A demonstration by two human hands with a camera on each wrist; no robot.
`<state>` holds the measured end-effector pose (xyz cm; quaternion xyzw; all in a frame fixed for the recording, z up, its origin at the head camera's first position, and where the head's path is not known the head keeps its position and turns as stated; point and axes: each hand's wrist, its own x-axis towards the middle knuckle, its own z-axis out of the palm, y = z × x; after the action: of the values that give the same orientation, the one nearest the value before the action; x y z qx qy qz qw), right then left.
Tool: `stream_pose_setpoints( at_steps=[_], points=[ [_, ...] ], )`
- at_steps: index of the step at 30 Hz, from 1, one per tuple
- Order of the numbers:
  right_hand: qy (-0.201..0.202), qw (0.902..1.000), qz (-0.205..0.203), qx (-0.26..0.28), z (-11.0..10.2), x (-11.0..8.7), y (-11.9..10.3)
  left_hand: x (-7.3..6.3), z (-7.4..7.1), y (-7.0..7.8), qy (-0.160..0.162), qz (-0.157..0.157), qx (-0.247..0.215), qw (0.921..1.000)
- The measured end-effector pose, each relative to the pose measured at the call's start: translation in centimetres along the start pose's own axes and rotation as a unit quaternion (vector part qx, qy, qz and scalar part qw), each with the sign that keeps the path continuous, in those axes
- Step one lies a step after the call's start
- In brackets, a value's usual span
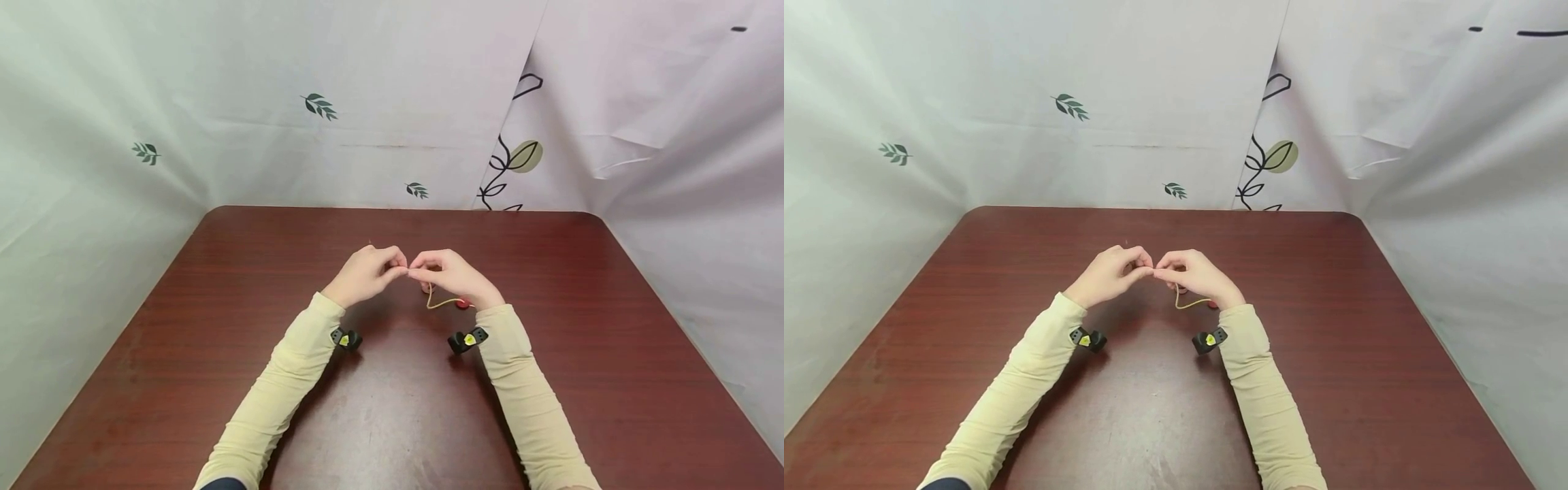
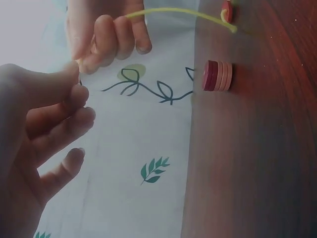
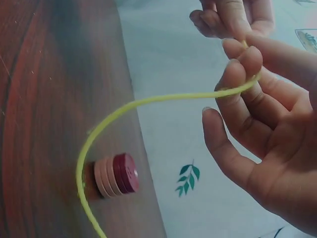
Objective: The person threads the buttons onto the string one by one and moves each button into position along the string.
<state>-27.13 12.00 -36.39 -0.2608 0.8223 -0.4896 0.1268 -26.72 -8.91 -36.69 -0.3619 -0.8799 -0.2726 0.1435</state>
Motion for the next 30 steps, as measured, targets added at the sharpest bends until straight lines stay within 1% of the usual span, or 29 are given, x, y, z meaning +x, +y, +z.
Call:
stream_pose_setpoints(
  at_steps=[5, 9, 12, 14, 18, 22, 25, 30],
  points=[
    [0.017, 0.9994, 0.004, -0.030, -1.0, -0.4, 0.2, 0.1, 0.2, -0.2, -0.010, -0.018, -0.021, 0.9996],
    [0.023, 0.9990, 0.006, -0.038, -2.1, -1.0, 0.3, 0.0, 0.4, -0.5, -0.028, -0.036, -0.026, 0.9986],
    [0.027, 0.9988, 0.011, -0.040, -3.0, -1.4, 0.5, -0.1, 0.8, -0.6, -0.051, -0.040, -0.023, 0.9976],
    [0.030, 0.9986, 0.015, -0.041, -3.7, -1.8, 0.7, -0.1, 1.1, -0.5, -0.070, -0.036, -0.017, 0.9967],
    [0.035, 0.9978, 0.014, -0.054, -4.9, -2.5, 0.9, 0.0, 2.0, -0.2, -0.108, -0.026, -0.006, 0.9938],
    [0.042, 0.9973, 0.014, -0.060, -5.6, -3.1, 1.0, 0.0, 2.7, 0.2, -0.137, -0.025, -0.011, 0.9902],
    [0.046, 0.9973, 0.017, -0.055, -5.9, -3.3, 1.1, 0.3, 3.3, 0.4, -0.150, -0.041, -0.012, 0.9877],
    [0.041, 0.9974, 0.017, -0.056, -6.0, -3.2, 1.4, 1.5, 4.3, 0.6, -0.168, -0.086, 0.017, 0.9818]
  ],
)
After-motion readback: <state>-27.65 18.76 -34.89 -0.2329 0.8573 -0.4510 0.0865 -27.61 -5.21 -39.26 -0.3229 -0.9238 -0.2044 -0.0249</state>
